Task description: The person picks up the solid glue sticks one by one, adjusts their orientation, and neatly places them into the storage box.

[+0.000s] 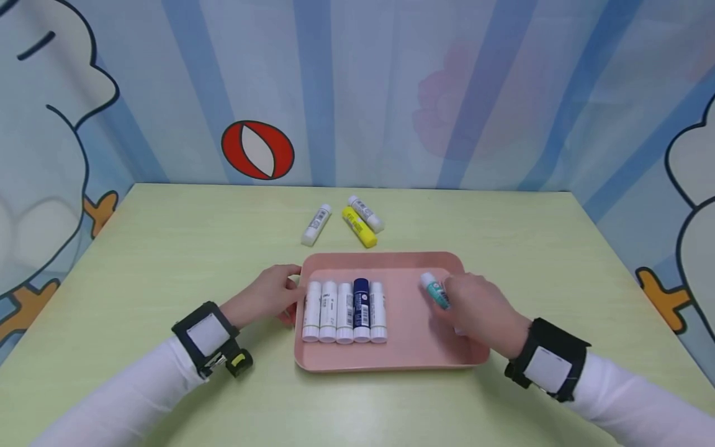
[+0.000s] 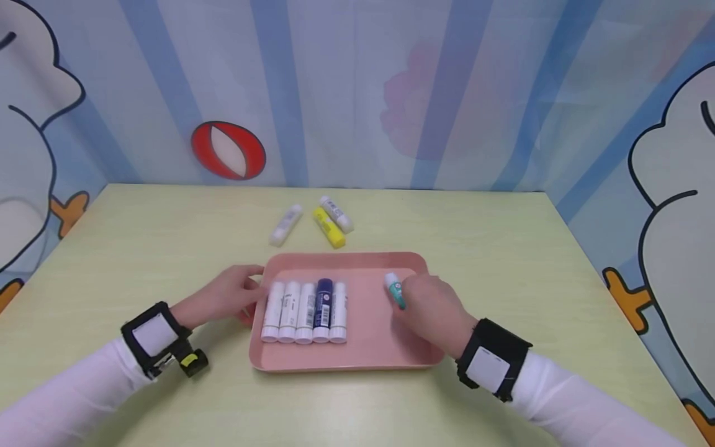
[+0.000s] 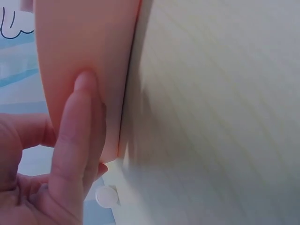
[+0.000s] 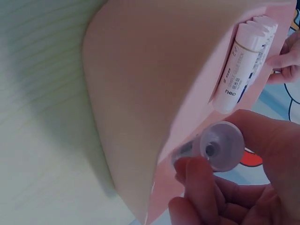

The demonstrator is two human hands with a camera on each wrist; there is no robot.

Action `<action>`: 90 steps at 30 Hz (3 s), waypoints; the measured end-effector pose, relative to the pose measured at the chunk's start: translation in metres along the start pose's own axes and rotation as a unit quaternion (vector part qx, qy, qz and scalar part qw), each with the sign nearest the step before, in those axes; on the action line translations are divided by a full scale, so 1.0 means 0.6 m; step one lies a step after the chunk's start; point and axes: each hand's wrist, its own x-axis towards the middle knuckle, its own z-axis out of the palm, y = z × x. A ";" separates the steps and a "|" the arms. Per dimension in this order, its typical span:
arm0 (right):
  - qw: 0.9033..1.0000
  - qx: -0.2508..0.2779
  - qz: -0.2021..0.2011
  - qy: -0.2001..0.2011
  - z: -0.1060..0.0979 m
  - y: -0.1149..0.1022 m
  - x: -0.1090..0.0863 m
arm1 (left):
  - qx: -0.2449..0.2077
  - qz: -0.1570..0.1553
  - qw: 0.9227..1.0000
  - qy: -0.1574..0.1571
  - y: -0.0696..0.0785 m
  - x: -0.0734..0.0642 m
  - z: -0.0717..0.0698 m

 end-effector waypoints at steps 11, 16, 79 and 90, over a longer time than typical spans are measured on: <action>0.997 -0.076 -0.010 -0.004 0.017 -0.007 0.008 | 0.004 -0.001 1.000 -0.001 0.003 0.000 0.000; 0.995 -0.093 -0.028 -0.001 0.023 -0.006 0.011 | 0.007 -0.007 1.000 0.002 0.004 0.000 0.000; 0.985 0.159 0.059 0.014 0.028 0.088 -0.010 | 0.188 0.038 0.981 -0.034 -0.001 0.006 -0.027; 0.986 0.156 0.057 0.009 0.033 0.092 -0.005 | 0.180 0.038 0.983 -0.021 0.002 0.045 -0.075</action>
